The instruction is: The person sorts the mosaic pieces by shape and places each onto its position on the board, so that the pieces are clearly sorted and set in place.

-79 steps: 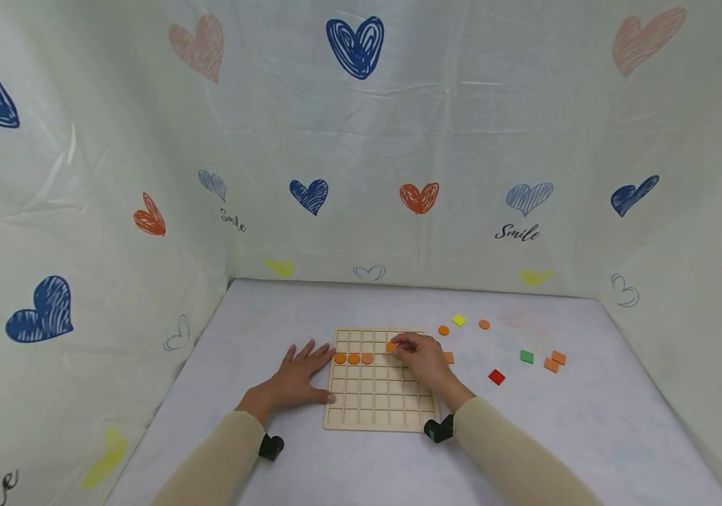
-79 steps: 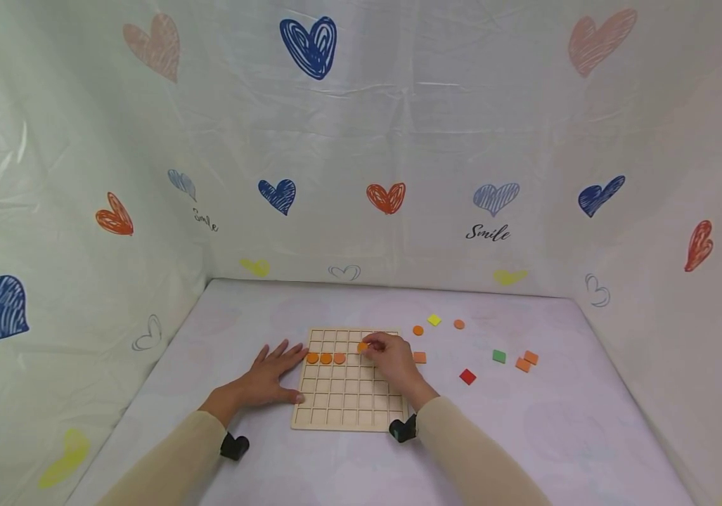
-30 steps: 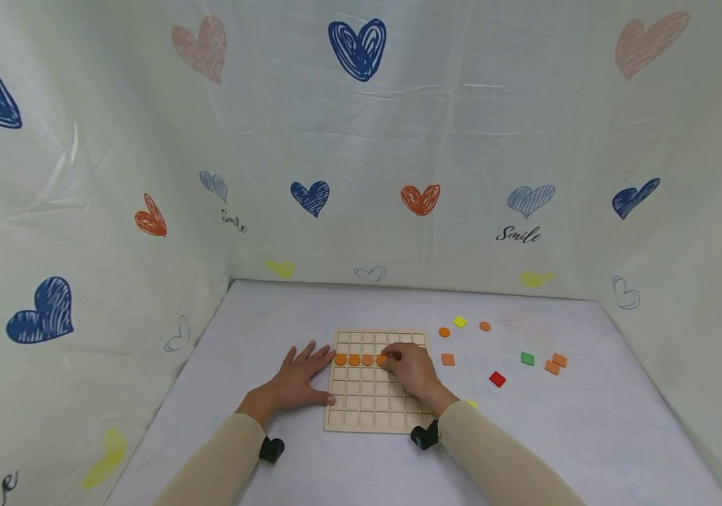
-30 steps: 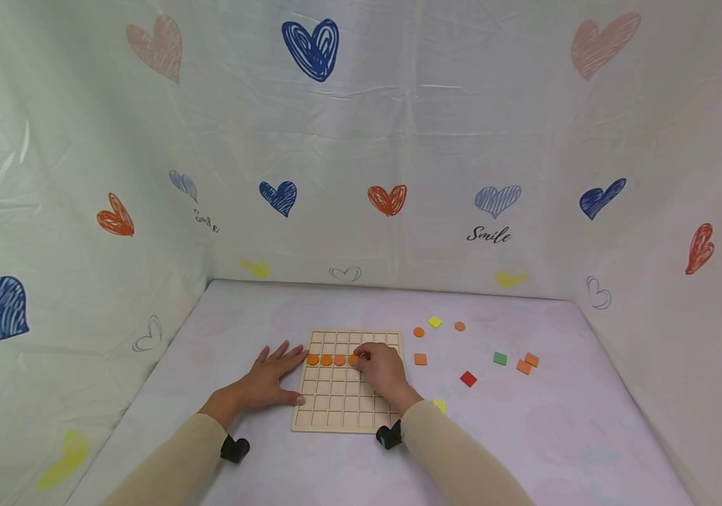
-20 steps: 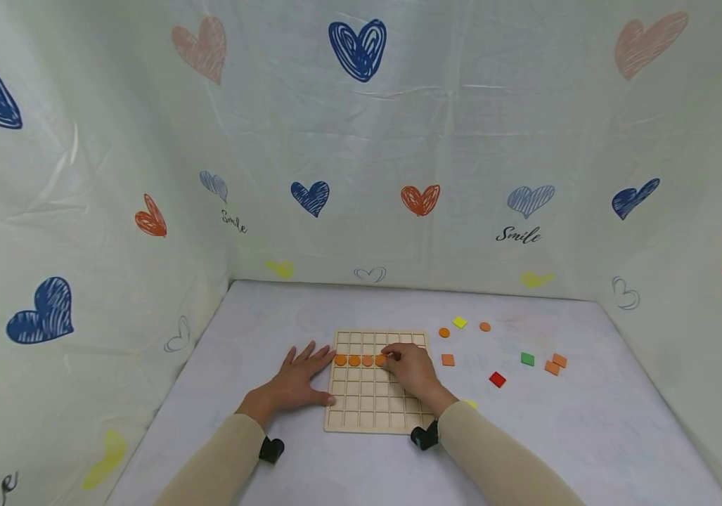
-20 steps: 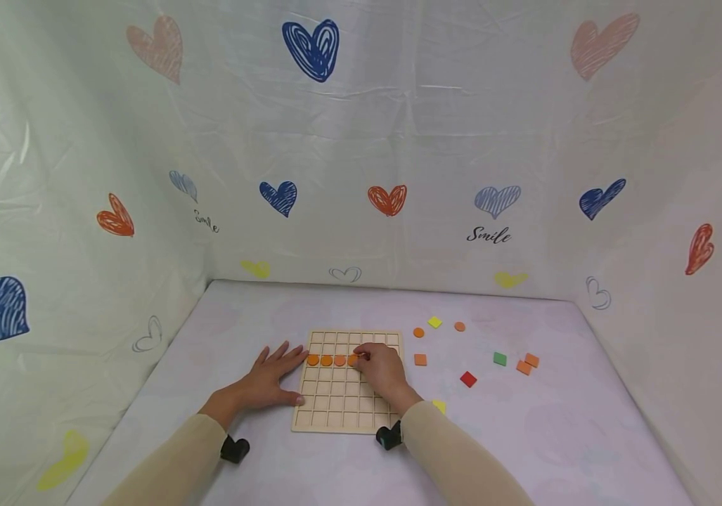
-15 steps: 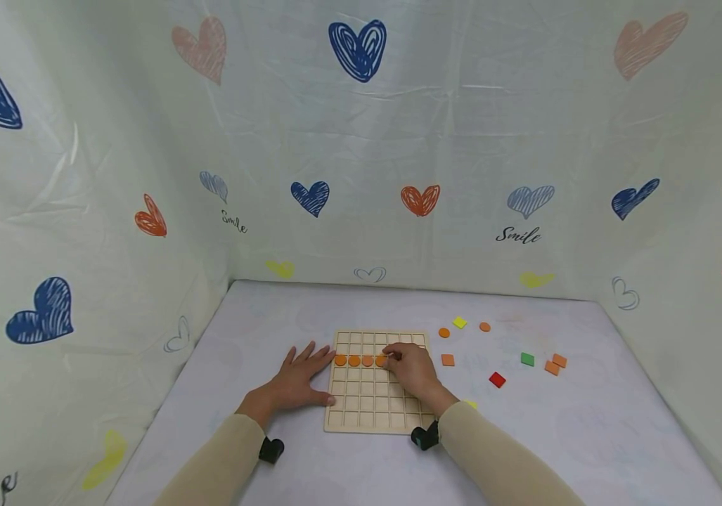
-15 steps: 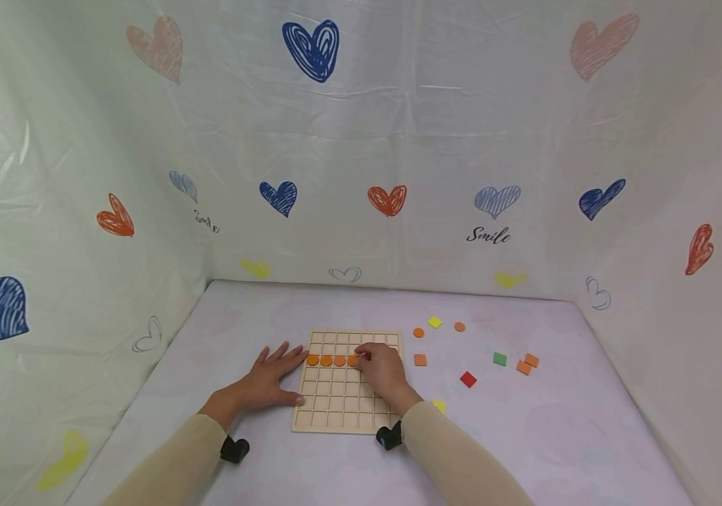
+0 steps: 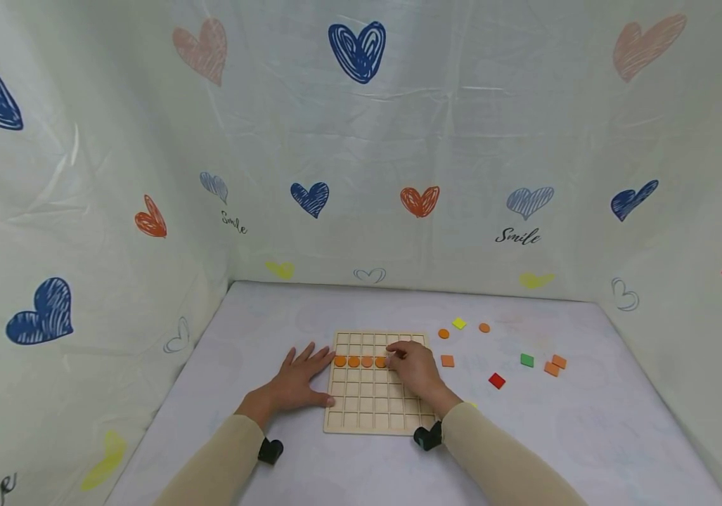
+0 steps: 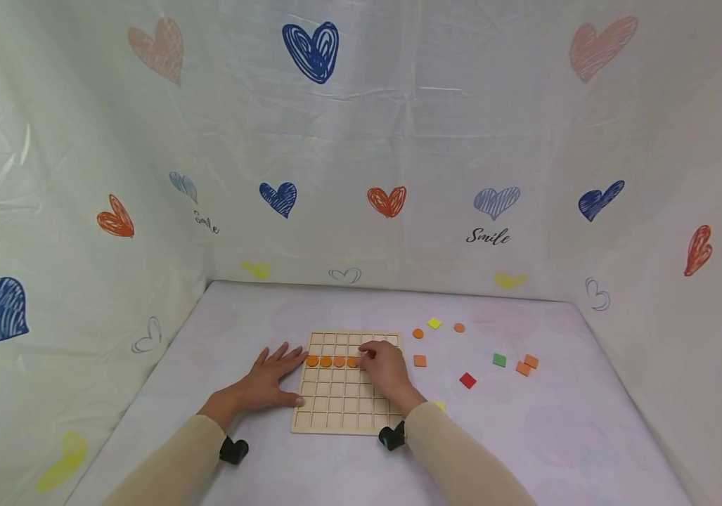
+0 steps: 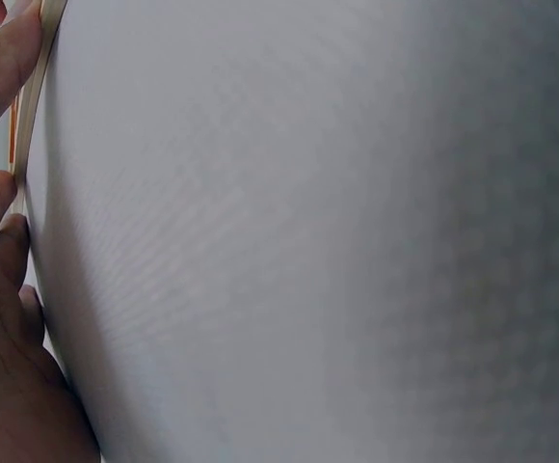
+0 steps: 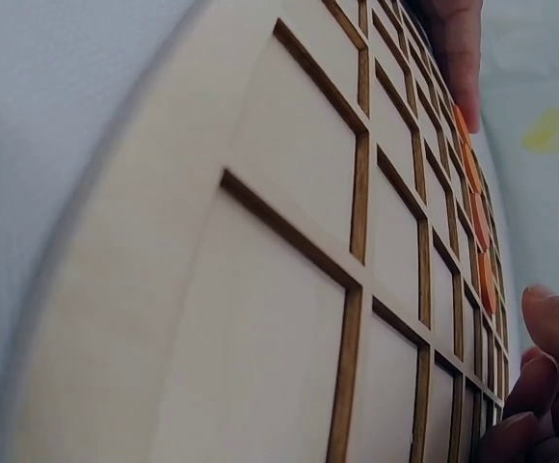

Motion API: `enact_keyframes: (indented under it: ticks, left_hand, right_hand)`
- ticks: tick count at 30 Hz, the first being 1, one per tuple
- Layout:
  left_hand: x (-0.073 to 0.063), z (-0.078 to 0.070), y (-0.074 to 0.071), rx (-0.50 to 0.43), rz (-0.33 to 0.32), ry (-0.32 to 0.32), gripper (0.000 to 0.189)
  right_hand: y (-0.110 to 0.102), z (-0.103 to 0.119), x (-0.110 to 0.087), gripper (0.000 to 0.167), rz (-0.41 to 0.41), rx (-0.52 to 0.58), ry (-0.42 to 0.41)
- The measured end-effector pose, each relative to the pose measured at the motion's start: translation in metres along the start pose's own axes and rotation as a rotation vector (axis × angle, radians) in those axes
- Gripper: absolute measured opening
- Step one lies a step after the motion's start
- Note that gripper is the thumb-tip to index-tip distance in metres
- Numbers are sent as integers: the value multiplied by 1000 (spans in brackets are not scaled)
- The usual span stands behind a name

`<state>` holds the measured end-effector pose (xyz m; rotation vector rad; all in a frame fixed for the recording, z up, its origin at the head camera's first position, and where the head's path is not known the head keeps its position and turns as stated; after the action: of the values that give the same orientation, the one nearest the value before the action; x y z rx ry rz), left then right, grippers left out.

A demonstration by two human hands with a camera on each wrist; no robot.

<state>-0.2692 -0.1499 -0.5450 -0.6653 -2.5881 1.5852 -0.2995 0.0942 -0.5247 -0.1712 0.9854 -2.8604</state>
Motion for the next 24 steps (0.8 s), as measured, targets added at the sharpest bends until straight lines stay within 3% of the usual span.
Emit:
enact_keyframes:
  ticks: [7, 14, 24]
  left_hand:
    - [0, 0, 0, -2, 3, -1, 103]
    - [2, 0, 1, 10, 4, 3, 103]
    - [0, 0, 1, 15, 8, -5, 102]
  right_hand:
    - [-16, -2, 3, 23, -21, 49, 0]
    - [-53, -13, 16, 29, -65, -12, 29]
    - [-100, -43, 30, 37, -62, -55, 113]
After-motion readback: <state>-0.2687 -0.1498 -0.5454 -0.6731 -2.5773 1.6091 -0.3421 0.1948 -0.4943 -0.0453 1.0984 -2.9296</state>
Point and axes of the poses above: each hand's wrist, its own x-axis towards the middle knuckle, its own y-axis out of the palm, z = x × y, the point moved 9 cm from there along x, towards the middle knuckle
